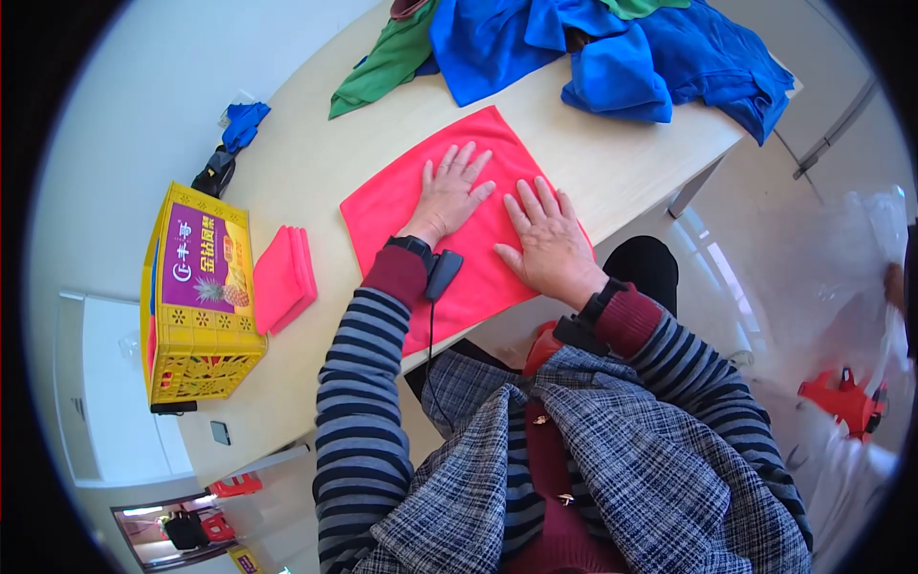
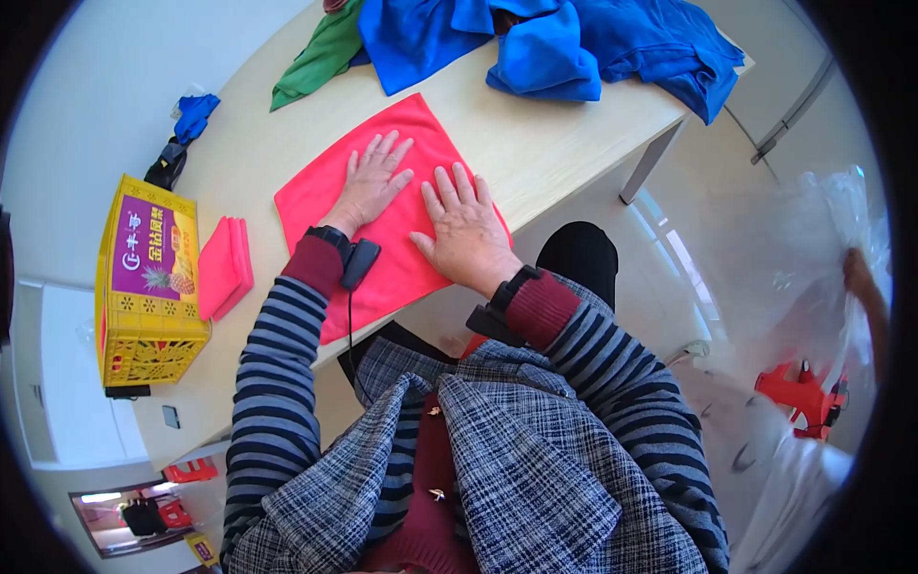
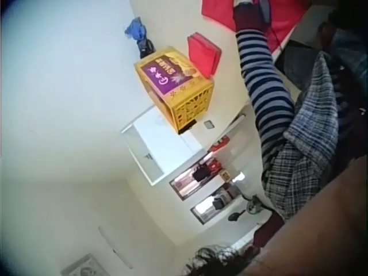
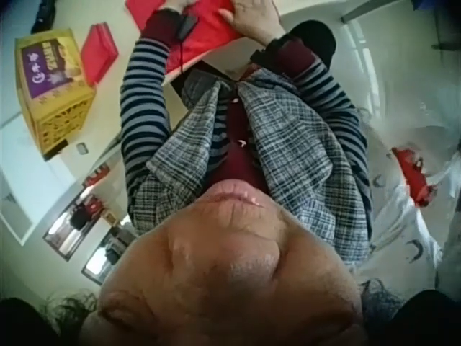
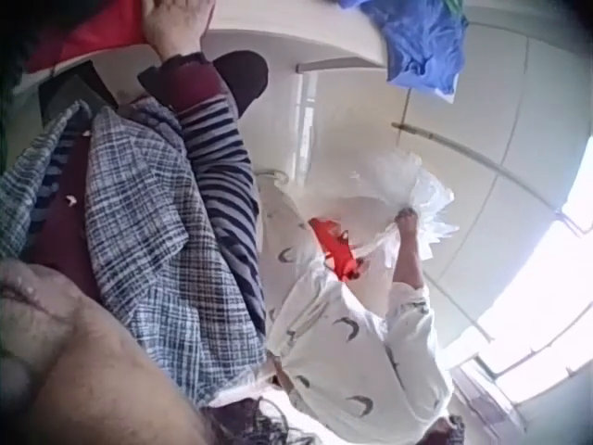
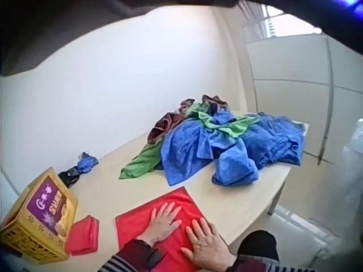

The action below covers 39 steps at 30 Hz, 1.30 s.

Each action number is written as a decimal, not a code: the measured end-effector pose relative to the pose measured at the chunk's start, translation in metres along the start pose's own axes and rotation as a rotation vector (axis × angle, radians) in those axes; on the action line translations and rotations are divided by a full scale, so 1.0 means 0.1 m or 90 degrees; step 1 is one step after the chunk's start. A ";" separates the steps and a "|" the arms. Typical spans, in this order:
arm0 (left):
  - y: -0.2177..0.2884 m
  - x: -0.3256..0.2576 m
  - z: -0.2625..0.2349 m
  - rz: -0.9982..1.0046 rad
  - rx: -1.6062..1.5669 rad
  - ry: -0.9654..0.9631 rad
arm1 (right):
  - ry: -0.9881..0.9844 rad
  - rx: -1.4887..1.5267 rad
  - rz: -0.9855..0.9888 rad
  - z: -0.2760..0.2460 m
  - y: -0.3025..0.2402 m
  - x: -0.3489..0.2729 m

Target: The person folds a red cloth by hand, smoothing it out and folding it into a square before stacking it with others. They then pick up a blue cloth from a pile, shake it out, and begin folding it on the table.

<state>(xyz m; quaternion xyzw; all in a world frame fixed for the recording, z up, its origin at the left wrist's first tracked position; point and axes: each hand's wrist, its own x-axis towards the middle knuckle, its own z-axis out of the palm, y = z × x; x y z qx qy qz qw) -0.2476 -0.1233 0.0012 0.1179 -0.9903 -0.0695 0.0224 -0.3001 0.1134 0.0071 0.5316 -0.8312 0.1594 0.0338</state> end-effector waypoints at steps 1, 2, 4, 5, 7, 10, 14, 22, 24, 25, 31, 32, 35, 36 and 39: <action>-0.07 0.08 0.03 -0.024 0.032 0.027 | -0.002 0.008 -0.005 0.00 -0.01 0.01; -0.10 0.14 0.06 -0.048 0.061 0.051 | -0.004 0.005 -0.001 0.00 -0.01 0.01; -0.18 0.28 0.05 -0.064 0.059 0.044 | -0.007 0.010 0.001 -0.01 0.00 0.03; -0.22 0.34 0.02 -0.083 0.060 0.038 | -0.007 0.012 0.000 -0.02 0.01 0.04; -0.22 0.41 -0.05 -0.100 0.062 0.034 | -0.008 0.008 0.000 -0.02 0.02 0.04; -0.13 0.51 -0.14 -0.148 0.137 -0.011 | -0.012 0.003 0.001 0.00 0.03 0.04; 0.07 0.63 -0.01 0.067 0.035 -0.003 | -0.018 -0.002 0.000 0.00 0.01 0.06; -0.19 0.96 0.00 0.025 0.033 0.037 | -0.012 -0.018 -0.003 -0.04 0.00 0.10; -0.23 0.99 0.02 0.019 0.025 0.040 | -0.011 -0.006 -0.004 -0.07 -0.01 0.08; -0.26 1.01 0.03 0.004 0.024 0.038 | -0.007 -0.001 -0.007 -0.09 -0.01 0.09; -0.55 1.06 0.09 -0.056 0.015 0.036 | 0.000 0.003 -0.014 -0.06 -0.08 0.02; -0.60 1.07 0.06 -0.061 0.014 0.069 | 0.010 0.008 -0.021 -0.06 -0.08 0.05; -0.61 0.80 0.01 -0.051 0.011 0.097 | 0.013 0.009 -0.021 -0.03 0.00 0.09; -0.56 0.68 -0.05 -0.029 0.010 0.107 | 0.018 -0.005 -0.016 -0.03 0.05 0.08; -0.72 0.09 -0.05 -0.052 0.029 0.092 | 0.014 -0.007 -0.023 -0.01 0.03 0.11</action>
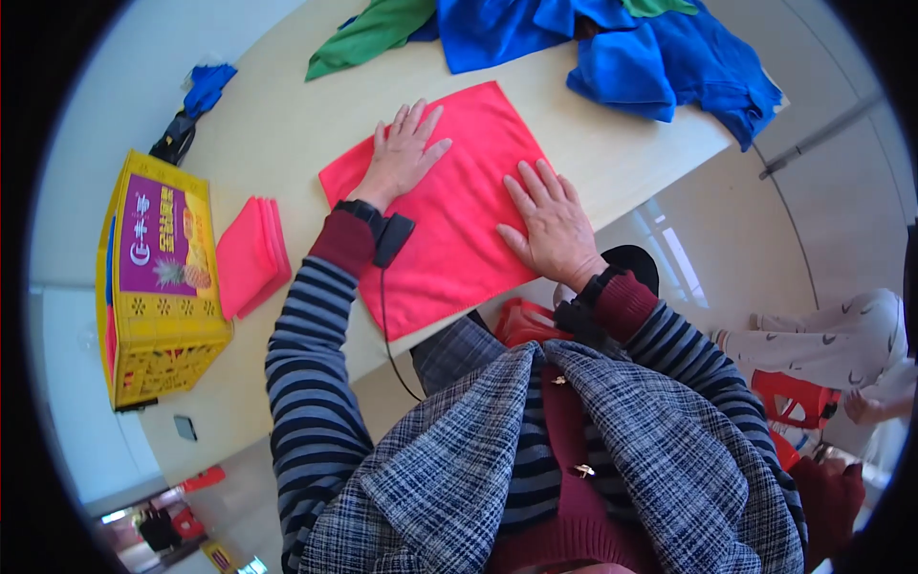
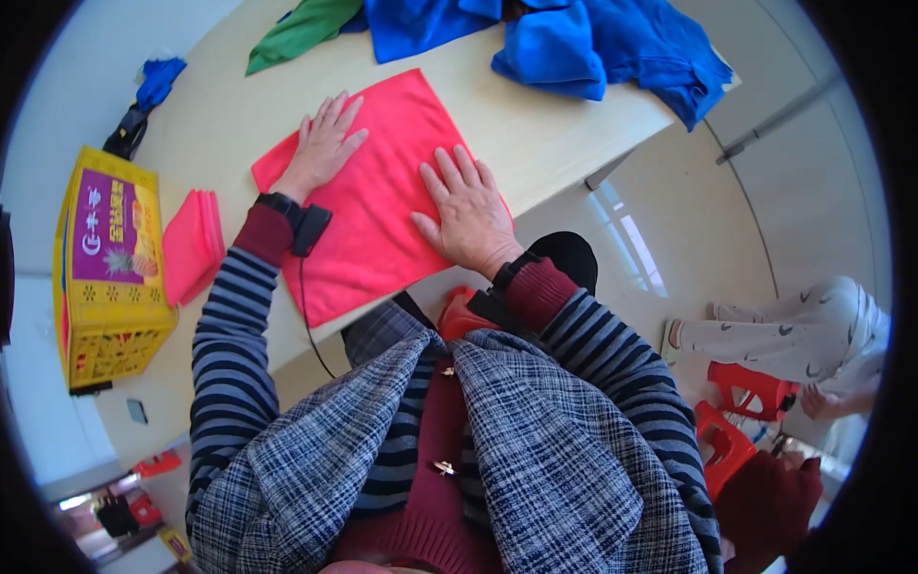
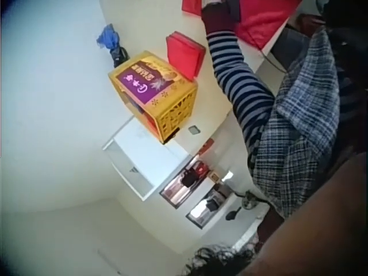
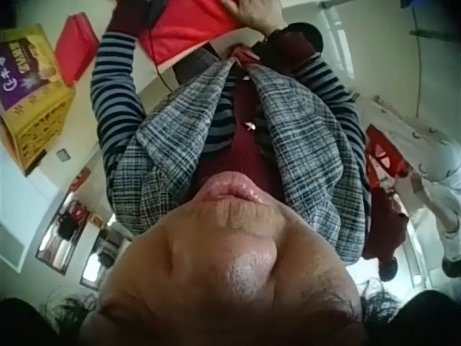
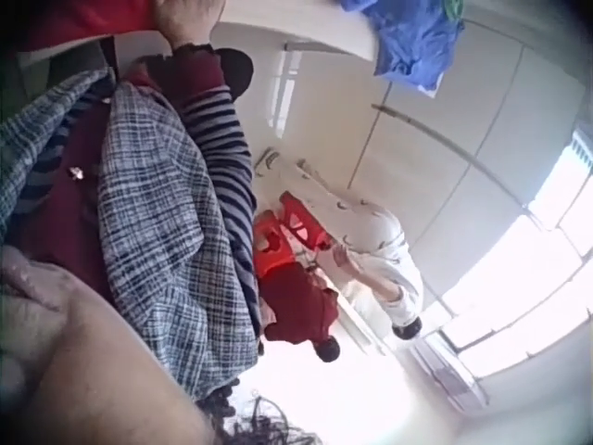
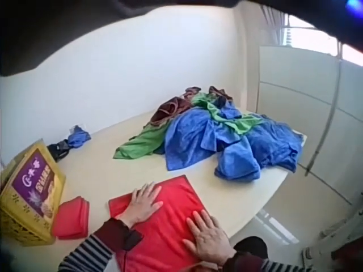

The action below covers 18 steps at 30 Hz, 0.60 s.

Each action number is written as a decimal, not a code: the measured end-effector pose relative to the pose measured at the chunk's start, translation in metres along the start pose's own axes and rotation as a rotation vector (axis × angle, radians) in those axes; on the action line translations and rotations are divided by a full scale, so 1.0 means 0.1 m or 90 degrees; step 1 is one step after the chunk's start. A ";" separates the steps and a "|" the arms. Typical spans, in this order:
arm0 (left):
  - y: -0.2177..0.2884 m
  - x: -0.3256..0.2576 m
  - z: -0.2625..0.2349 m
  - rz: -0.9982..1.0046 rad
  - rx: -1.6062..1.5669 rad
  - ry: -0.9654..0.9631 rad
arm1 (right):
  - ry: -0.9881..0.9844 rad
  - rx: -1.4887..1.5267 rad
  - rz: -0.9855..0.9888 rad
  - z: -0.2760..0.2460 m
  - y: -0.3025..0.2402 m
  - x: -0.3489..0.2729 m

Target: The person folds a red cloth by hand, smoothing it out and folding it into a square before stacking it with others. They then pick up a blue cloth from a pile, shake it out, and begin folding it on the table.

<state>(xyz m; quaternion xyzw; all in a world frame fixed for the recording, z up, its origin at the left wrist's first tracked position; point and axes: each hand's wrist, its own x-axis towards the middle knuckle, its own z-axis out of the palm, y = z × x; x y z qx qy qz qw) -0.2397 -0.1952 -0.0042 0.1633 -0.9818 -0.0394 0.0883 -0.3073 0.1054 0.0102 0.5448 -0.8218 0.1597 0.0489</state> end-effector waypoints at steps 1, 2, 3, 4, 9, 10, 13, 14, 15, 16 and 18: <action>-0.07 -0.19 -0.01 -0.019 0.012 -0.017 | -0.001 -0.007 0.007 0.00 0.01 0.01; -0.12 -0.33 -0.02 -0.036 0.023 -0.034 | -0.002 -0.016 0.016 -0.01 0.02 0.01; -0.23 -0.49 -0.01 -0.058 0.030 -0.042 | -0.011 -0.001 -0.001 -0.02 -0.02 -0.01; -0.31 -0.61 0.00 -0.081 0.039 -0.035 | -0.019 0.010 0.003 -0.05 -0.04 -0.05; -0.44 -0.66 -0.05 -0.119 0.064 -0.009 | -0.005 0.014 0.009 0.01 -0.03 -0.05; -0.41 -0.69 -0.06 -0.115 0.056 -0.017 | -0.006 0.007 0.016 0.01 -0.04 -0.08; -0.41 -0.74 -0.17 -0.143 0.066 -0.013 | -0.004 0.010 0.000 0.00 -0.07 -0.04; -0.41 -0.82 -0.19 -0.156 0.065 -0.013 | -0.007 0.008 -0.006 0.00 -0.11 -0.04; -0.31 -0.87 -0.20 -0.162 0.062 -0.019 | -0.015 0.010 -0.009 0.01 -0.09 -0.04; -0.12 -0.87 -0.26 -0.160 0.023 0.001 | -0.015 -0.001 -0.003 0.01 -0.02 -0.05; 0.22 -1.00 -0.38 -0.166 -0.048 0.044 | -0.012 -0.019 0.000 0.03 0.04 -0.05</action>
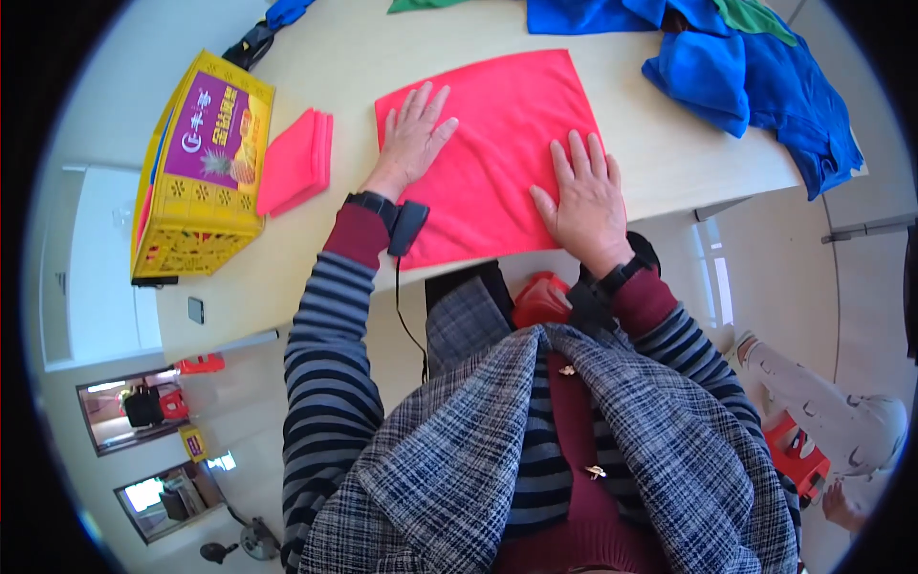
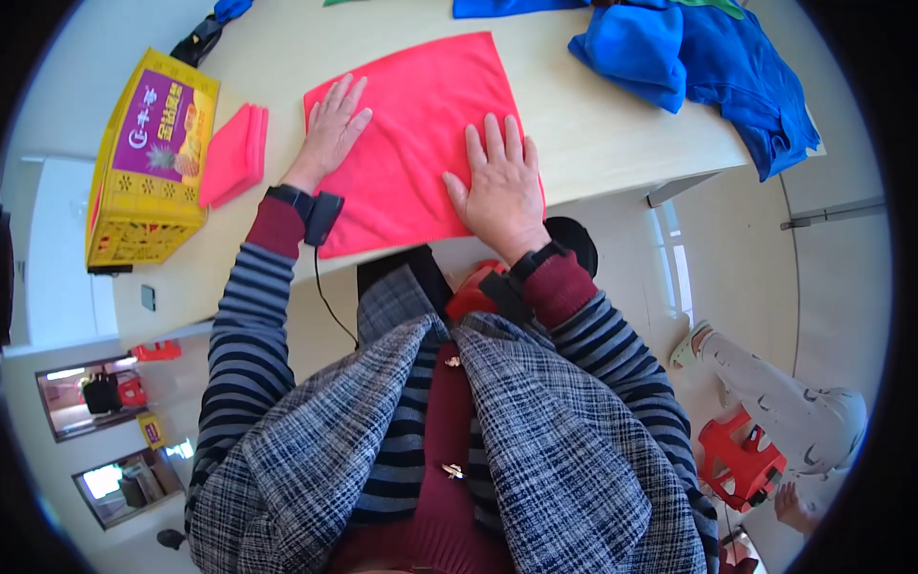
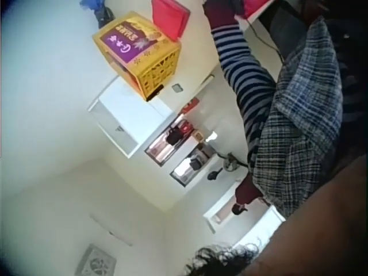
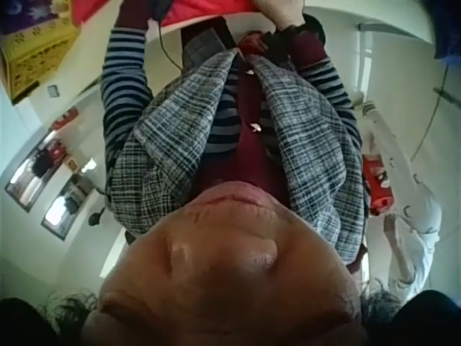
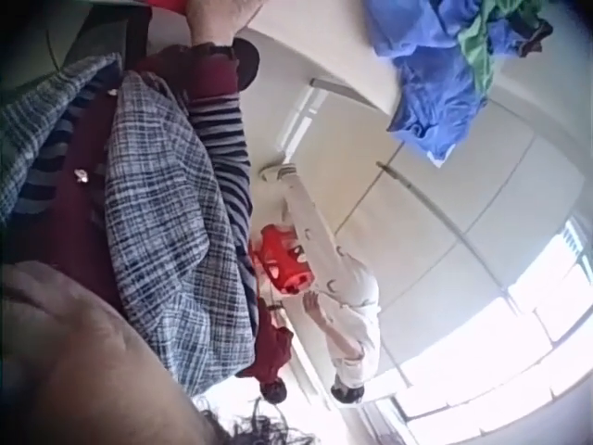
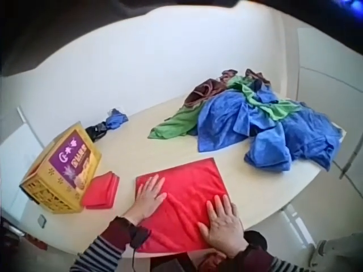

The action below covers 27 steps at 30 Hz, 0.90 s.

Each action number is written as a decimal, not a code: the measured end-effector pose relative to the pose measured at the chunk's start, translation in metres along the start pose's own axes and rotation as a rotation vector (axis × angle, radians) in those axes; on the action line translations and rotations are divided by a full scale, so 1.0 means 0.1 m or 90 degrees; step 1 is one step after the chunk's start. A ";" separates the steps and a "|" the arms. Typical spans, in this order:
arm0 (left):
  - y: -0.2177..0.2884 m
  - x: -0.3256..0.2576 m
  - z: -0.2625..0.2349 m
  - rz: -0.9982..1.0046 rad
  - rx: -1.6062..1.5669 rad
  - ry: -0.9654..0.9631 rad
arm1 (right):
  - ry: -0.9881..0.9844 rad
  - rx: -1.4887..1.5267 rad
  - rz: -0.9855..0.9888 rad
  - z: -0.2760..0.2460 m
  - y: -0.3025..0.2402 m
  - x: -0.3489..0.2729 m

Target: The person folds a red cloth by hand, smoothing it out and folding it into a square before stacking it with others. They then pick up a blue cloth from a pile, shake it out, and begin folding it on the table.

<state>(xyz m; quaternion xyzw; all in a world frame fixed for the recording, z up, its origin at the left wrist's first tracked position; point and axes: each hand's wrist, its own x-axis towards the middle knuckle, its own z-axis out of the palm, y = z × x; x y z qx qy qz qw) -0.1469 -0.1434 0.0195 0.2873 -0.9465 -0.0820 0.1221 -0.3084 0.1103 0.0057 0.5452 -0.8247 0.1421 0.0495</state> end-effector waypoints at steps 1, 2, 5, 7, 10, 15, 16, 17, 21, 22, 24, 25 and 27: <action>0.14 -0.20 0.02 -0.009 0.000 -0.006 | -0.009 0.004 -0.005 0.01 0.00 -0.01; 0.29 -0.42 0.02 0.018 0.001 -0.034 | -0.006 0.001 -0.003 0.00 0.01 -0.02; 0.46 -0.98 0.00 0.043 0.045 -0.055 | 0.003 -0.007 0.000 0.04 -0.01 0.03; 0.49 -1.24 0.03 0.042 0.121 -0.039 | 0.020 -0.008 -0.005 0.06 -0.04 0.02; 0.26 -1.43 0.01 -0.012 0.107 -0.004 | 0.027 -0.016 -0.018 0.08 -0.05 0.01; 0.10 -1.68 -0.03 -0.109 0.094 0.025 | 0.038 -0.027 -0.034 0.08 0.08 -0.01; 0.10 -1.70 -0.03 -0.106 0.091 0.029 | 0.041 -0.027 -0.037 0.08 0.12 -0.01; 0.14 -1.72 -0.04 -0.112 0.094 0.045 | 0.040 -0.034 -0.034 0.08 0.14 -0.03; 0.49 -1.70 -0.12 -0.084 0.080 0.079 | 0.049 -0.106 0.017 0.01 0.18 -0.04; 0.63 -1.69 -0.16 -0.050 0.068 0.076 | 0.065 -0.083 -0.027 -0.03 0.05 -0.02; 0.70 -1.63 -0.11 -0.006 0.043 0.072 | 0.067 0.029 -0.106 -0.01 -0.29 -0.02; 0.67 -1.61 -0.08 -0.006 0.049 0.067 | 0.056 0.125 -0.146 0.01 -0.55 -0.01; 0.60 -1.56 -0.01 -0.006 0.058 0.057 | -0.027 0.143 -0.219 0.01 -0.95 -0.06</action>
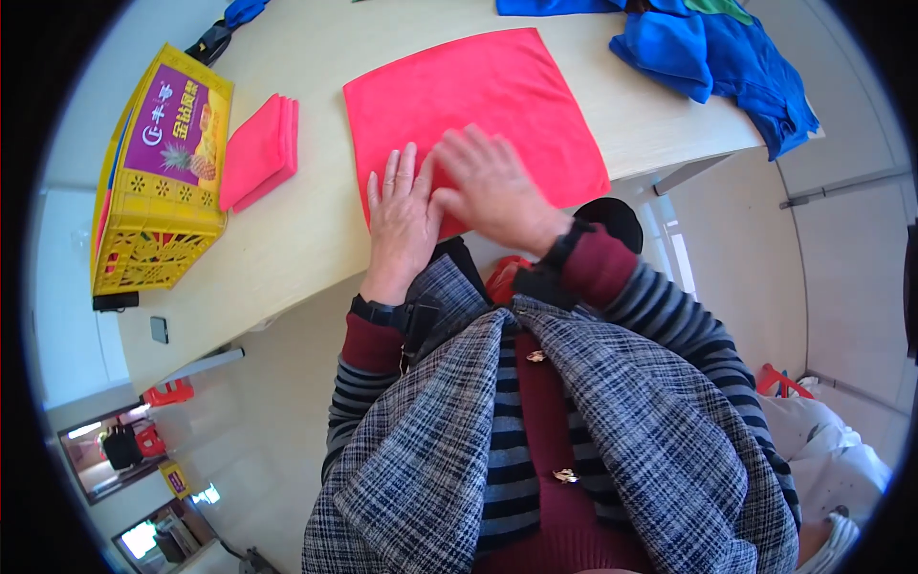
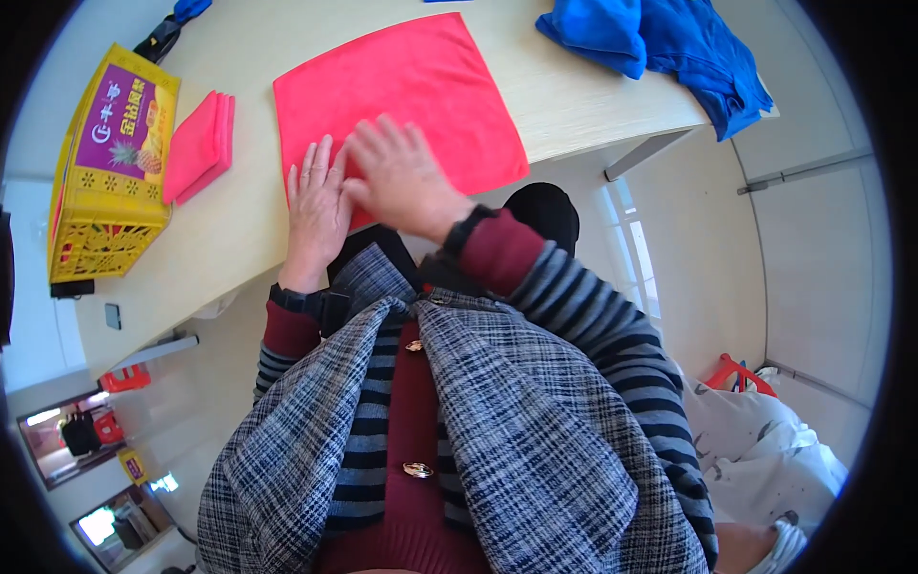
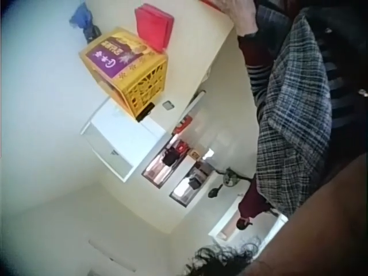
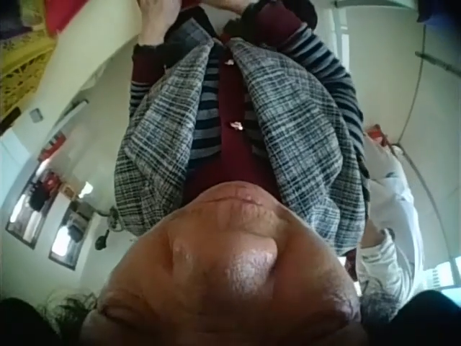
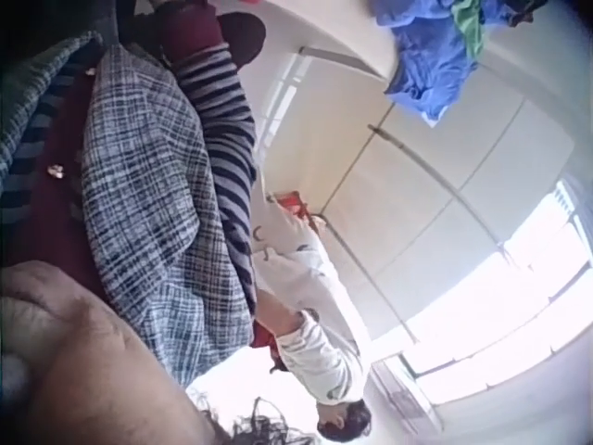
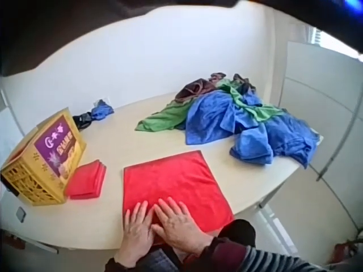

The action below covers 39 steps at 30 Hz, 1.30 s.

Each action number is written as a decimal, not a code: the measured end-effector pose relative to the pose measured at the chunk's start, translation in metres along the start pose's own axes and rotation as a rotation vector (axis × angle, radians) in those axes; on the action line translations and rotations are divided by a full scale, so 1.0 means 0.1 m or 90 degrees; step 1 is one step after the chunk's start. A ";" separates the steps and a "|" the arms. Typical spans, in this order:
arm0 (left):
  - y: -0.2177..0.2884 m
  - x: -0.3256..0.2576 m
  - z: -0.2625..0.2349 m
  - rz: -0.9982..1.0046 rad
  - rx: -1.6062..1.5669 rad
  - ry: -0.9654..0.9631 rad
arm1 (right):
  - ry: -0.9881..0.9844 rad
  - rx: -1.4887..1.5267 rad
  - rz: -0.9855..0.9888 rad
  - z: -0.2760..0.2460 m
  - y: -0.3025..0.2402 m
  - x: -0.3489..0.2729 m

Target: The person folds a red cloth by hand, smoothing it out and folding it into a square before stacking it with others. They then pick up a blue cloth from a pile, shake it out, and begin folding it on the table.

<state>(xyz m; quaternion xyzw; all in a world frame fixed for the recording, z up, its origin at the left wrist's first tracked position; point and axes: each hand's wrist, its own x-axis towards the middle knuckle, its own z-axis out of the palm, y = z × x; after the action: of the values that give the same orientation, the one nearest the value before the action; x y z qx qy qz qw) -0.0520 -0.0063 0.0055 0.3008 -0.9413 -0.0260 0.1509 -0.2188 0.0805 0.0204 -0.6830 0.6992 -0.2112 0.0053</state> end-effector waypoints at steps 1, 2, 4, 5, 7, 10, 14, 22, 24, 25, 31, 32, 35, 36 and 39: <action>-0.02 0.03 0.03 0.007 -0.005 0.005 | 0.003 -0.008 0.005 0.00 0.05 -0.01; -0.04 0.04 0.06 -0.003 0.004 -0.003 | 0.001 -0.027 0.003 0.05 0.10 -0.03; -0.08 0.04 0.13 -0.026 0.024 -0.022 | -0.007 -0.061 -0.001 0.15 0.19 -0.05; -0.09 0.03 0.12 -0.025 0.022 -0.022 | -0.009 -0.062 0.001 0.13 0.28 -0.07; -0.11 0.00 0.12 -0.033 0.009 -0.025 | 0.012 -0.124 0.096 0.02 0.62 -0.14; -0.13 0.00 0.07 -0.032 0.007 -0.022 | 0.033 -0.175 0.148 -0.14 1.03 -0.23; -0.17 0.02 0.08 -0.025 -0.010 -0.032 | -0.018 -0.165 0.220 -0.29 1.38 -0.30; -0.35 0.74 -0.08 0.049 0.004 -0.030 | -0.054 -0.091 0.058 -0.34 0.77 0.48; -0.46 0.98 0.14 0.059 0.061 -0.059 | -0.073 -0.075 0.004 -0.18 0.50 0.75; -0.46 1.06 0.22 0.068 0.068 -0.044 | -0.076 -0.082 -0.003 -0.06 0.50 0.79; -0.50 0.89 0.25 0.010 0.046 -0.065 | -0.052 -0.097 0.053 0.11 1.14 0.68; -0.54 0.85 0.22 0.009 0.052 -0.054 | -0.026 -0.115 0.078 0.06 1.27 0.63; -0.65 0.78 0.21 -0.014 0.047 -0.052 | 0.008 -0.149 0.110 0.00 1.59 0.48; -0.68 0.79 0.21 -0.015 0.050 -0.039 | 0.006 -0.158 0.126 -0.02 1.69 0.49; -0.70 0.80 0.22 -0.060 0.033 -0.094 | 0.012 -0.214 0.144 -0.10 1.95 0.52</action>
<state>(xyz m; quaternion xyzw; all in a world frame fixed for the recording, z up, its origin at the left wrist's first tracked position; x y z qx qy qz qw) -0.0814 -0.1098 -0.0037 0.3456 -0.9351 -0.0305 0.0722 -0.4115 0.0290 -0.0146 -0.5896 0.7968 -0.0957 -0.0917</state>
